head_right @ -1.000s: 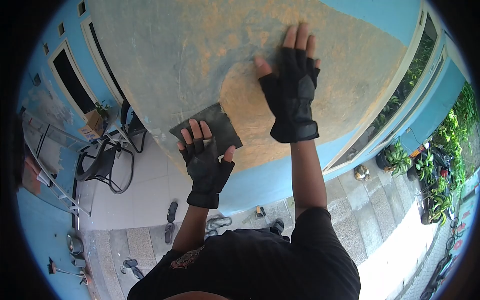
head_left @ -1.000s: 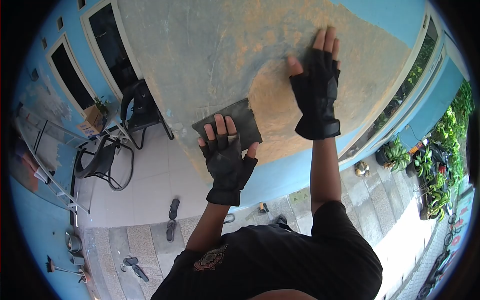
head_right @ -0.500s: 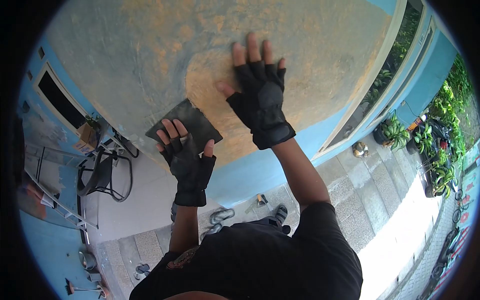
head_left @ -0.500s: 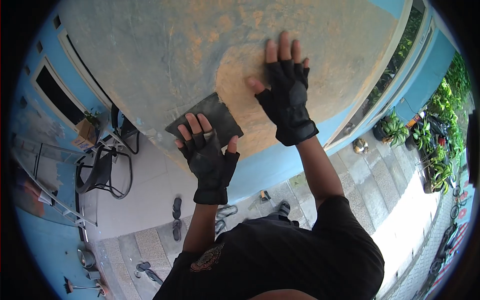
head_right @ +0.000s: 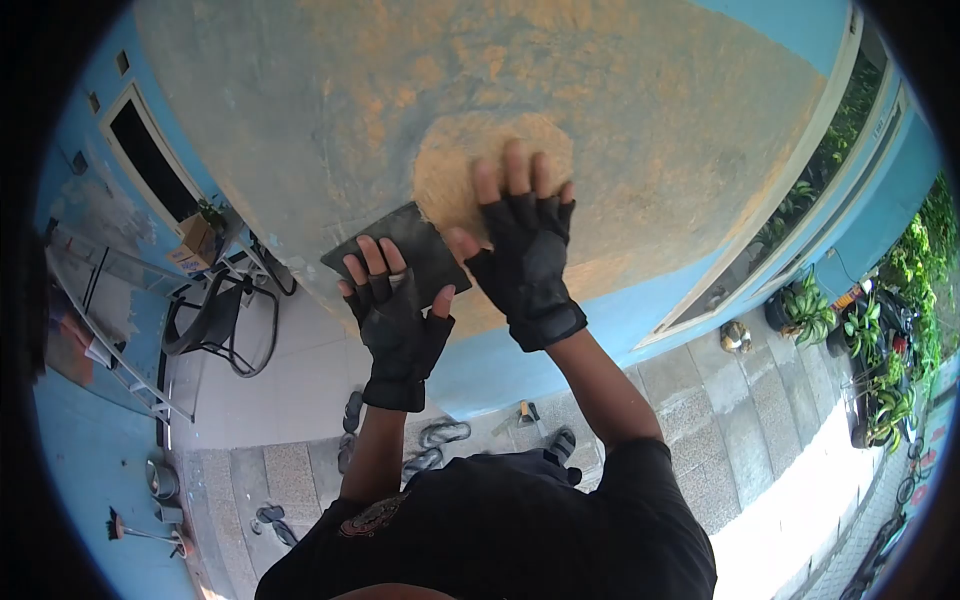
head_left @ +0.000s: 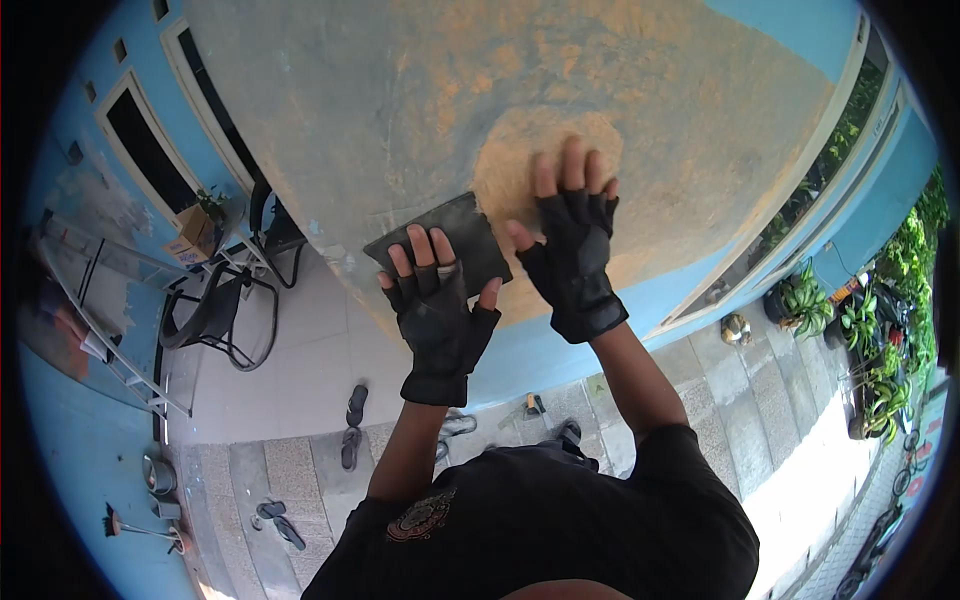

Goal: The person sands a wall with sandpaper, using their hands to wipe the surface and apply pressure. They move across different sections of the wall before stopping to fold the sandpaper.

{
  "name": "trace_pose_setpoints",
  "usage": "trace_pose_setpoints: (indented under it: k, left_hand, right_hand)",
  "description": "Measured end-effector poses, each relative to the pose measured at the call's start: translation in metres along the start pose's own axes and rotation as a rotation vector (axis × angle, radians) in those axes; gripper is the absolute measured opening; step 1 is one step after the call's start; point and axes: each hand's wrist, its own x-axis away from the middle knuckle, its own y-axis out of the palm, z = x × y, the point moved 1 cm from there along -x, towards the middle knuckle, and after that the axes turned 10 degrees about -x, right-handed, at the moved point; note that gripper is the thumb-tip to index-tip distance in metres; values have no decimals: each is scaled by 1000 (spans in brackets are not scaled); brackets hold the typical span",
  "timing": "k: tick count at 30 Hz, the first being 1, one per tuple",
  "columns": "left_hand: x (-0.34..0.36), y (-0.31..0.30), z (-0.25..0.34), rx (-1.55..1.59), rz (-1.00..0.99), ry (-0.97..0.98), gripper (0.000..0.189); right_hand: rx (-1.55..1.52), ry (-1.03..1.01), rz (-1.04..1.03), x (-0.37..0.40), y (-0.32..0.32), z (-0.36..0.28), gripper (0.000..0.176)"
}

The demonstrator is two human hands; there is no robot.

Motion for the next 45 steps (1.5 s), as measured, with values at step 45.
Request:
trace_pose_setpoints:
  k: [45]
  left_hand:
    - [0,25,-3,-66,166,47,91]
  right_hand:
    - [-318,335,41,77,-26,68,86]
